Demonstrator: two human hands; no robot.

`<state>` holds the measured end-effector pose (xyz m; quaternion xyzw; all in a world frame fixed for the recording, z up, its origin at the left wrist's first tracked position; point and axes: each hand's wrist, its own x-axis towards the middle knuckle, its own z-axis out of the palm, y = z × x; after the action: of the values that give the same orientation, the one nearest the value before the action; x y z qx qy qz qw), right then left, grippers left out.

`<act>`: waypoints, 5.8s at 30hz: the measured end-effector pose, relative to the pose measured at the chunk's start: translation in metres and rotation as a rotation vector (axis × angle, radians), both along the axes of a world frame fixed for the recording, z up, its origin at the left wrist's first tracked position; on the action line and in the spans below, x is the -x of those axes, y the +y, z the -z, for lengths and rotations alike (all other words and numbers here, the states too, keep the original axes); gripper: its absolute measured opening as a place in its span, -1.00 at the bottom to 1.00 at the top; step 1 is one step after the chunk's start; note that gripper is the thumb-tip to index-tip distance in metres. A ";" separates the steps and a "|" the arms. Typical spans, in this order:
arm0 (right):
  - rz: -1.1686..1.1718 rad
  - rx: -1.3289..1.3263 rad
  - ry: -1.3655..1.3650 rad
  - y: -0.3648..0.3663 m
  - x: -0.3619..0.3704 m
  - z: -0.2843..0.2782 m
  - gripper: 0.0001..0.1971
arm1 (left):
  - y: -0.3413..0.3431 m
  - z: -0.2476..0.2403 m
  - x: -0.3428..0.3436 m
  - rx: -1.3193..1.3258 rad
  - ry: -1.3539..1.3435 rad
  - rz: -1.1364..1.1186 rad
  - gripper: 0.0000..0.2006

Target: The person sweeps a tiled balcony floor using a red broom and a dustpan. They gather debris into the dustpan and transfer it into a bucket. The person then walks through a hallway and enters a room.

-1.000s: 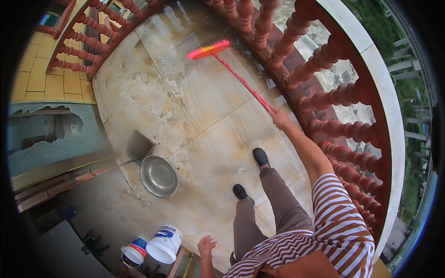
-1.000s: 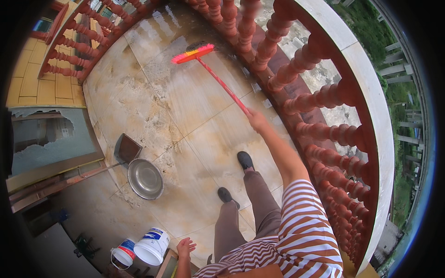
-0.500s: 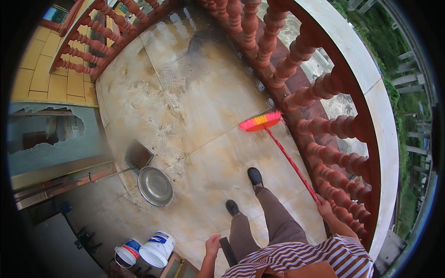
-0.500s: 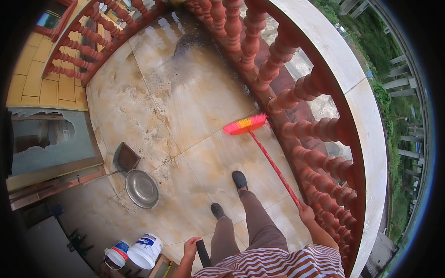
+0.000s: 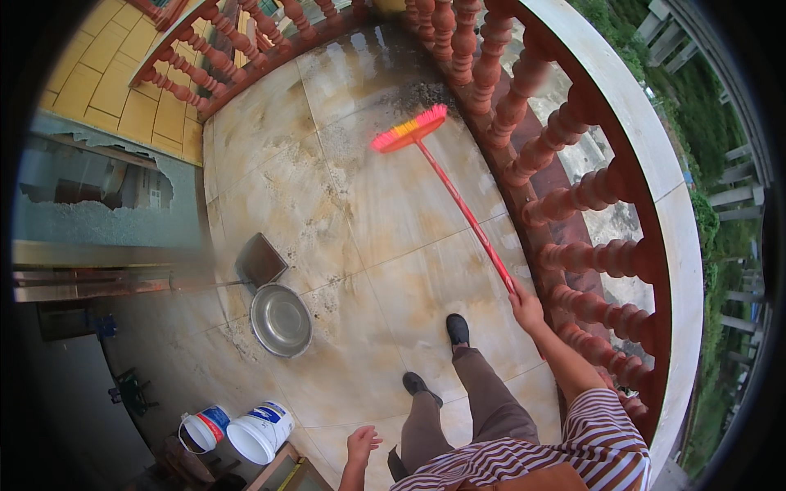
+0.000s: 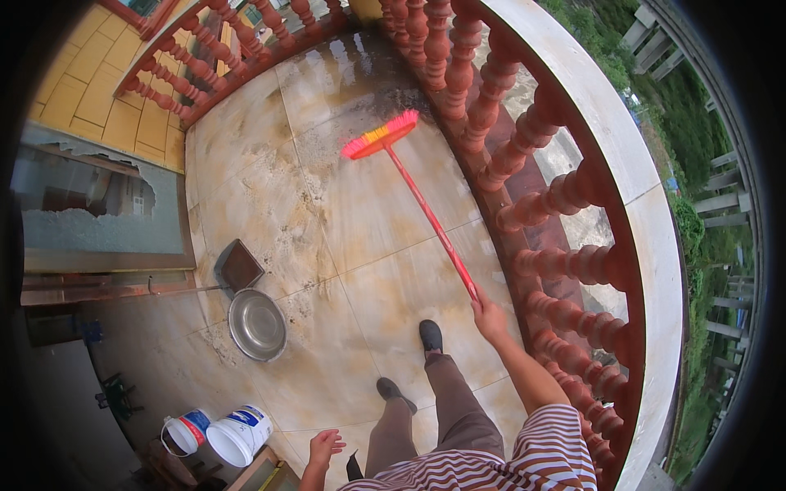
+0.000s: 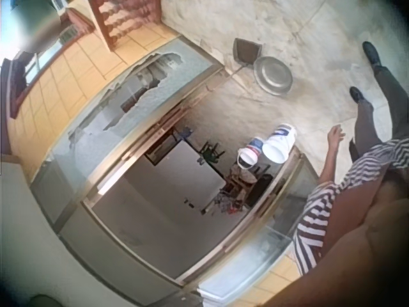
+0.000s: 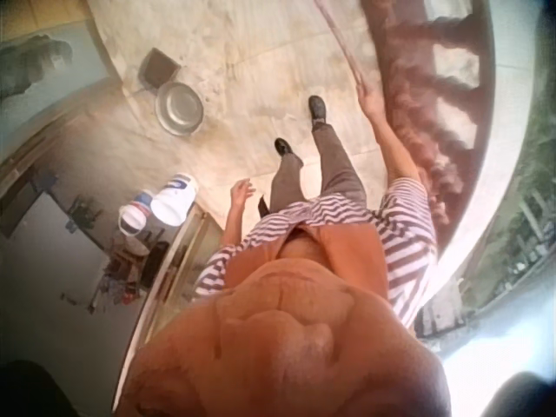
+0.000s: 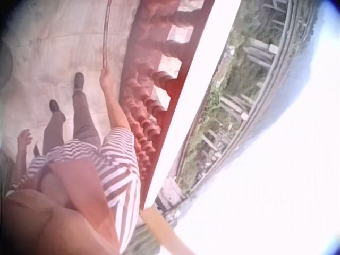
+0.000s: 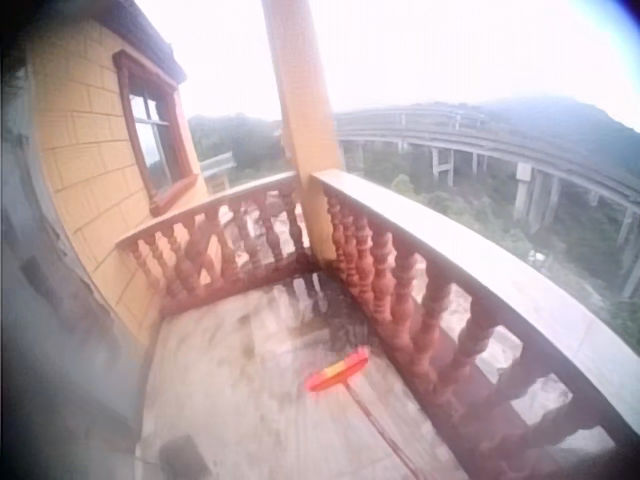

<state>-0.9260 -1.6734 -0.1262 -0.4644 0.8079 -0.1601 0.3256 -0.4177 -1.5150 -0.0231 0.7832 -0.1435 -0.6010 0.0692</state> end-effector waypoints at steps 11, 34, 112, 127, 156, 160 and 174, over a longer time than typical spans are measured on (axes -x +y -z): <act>-0.018 -0.623 -0.130 0.179 -0.125 -0.012 -0.44 | 0.093 0.025 -0.037 0.107 0.196 -0.157 -0.73; 0.631 -1.515 -1.743 0.021 -0.362 -0.156 -0.79 | -0.030 0.037 -0.016 0.687 -0.278 0.321 -0.27; -0.022 -1.309 0.537 -0.417 -0.371 -0.059 -0.63 | -0.203 0.567 -0.225 0.332 -0.029 -1.927 -0.78; -0.400 -1.061 0.548 -0.389 -0.298 -0.057 -0.61 | -0.098 0.555 -0.159 0.165 -0.042 -1.909 -0.82; -1.971 -0.056 0.413 -0.239 -0.910 0.167 -0.54 | 0.078 0.299 0.016 -0.157 -0.103 -1.581 -0.70; -1.991 -0.217 0.456 -0.297 -0.836 0.119 -0.53 | 0.059 0.274 0.031 -0.113 -0.280 -1.424 -0.67; -1.892 -0.289 0.440 -0.442 -0.764 -0.015 -0.49 | -0.523 0.033 -0.482 0.845 -1.122 0.044 -0.14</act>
<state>-0.1619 -2.1159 -0.1112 -0.8951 0.1570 0.3573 0.2154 0.0642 -2.0381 -0.0559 0.8779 -0.3947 0.0000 0.2710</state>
